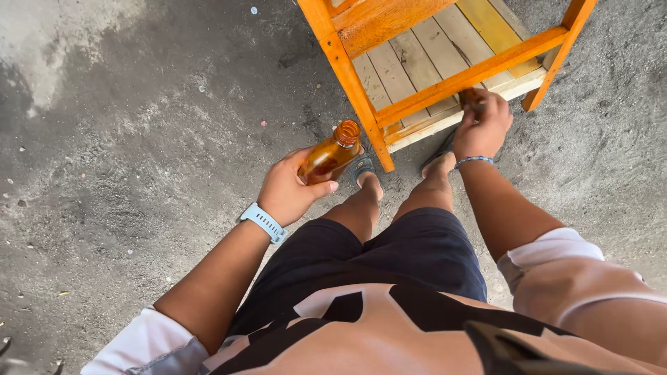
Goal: Applying a wood finish or paint to a multi-tiered wooden shelf using a brush and a bottle of finish.
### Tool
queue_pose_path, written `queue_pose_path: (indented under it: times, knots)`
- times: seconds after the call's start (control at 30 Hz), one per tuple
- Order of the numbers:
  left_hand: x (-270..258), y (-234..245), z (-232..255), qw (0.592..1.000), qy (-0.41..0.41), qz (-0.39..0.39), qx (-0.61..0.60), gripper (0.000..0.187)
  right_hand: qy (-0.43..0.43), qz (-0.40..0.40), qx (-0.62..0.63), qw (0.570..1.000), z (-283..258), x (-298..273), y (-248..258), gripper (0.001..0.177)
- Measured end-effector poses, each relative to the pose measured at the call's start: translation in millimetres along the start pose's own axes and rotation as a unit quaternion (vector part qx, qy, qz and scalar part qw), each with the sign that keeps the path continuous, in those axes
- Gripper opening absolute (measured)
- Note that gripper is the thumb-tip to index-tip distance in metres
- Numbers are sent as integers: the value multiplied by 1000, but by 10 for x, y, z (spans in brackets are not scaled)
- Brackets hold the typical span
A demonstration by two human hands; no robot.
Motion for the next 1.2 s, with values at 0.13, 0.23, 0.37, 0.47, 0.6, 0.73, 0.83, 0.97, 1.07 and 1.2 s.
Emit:
queue_pose_path:
  times: [0.13,0.23,0.37,0.47,0.6,0.73,0.83,0.97,1.07,1.2]
  knots:
    - [53,-73,-70,998,-27,6,-52,64,-70,-157,-110,979,179,-228,-419,21]
    - [63,-94,-13,1000,8,9,-20,60,-65,-262,-92,958,-416,-367,-536,27]
    - [46,-134,154,999,-42,1,12,56,-80,-282,8,956,-305,-460,-684,28]
    - [62,-209,182,999,-36,-7,1,56,-95,-261,18,960,114,-178,-470,27]
    - [43,-227,193,1000,-11,-15,-12,55,-66,-126,27,989,676,393,32,22]
    - [28,-241,177,1000,-20,0,22,55,15,-101,-73,992,550,675,250,22]
    - [6,-308,113,999,-7,-10,-32,57,177,-132,-133,966,456,434,36,26]
    - [31,-290,185,1000,-15,0,-1,58,146,-308,-63,938,-64,2,-484,24]
    - [24,-328,238,1000,-8,-3,9,58,117,-383,-12,916,-424,-189,-626,30]
    - [33,-306,242,1000,-21,-1,11,60,12,-397,-55,916,-172,-2,-613,36]
Point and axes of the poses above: each hand's wrist, its own x-axis towards the middle knuckle, its own y-axis out of the back of the hand, z = x × y, the point moved 6 cm from there along x, towards the middle knuckle, and after that the axes turned 5 degrees about y, right-handed, at the moved point
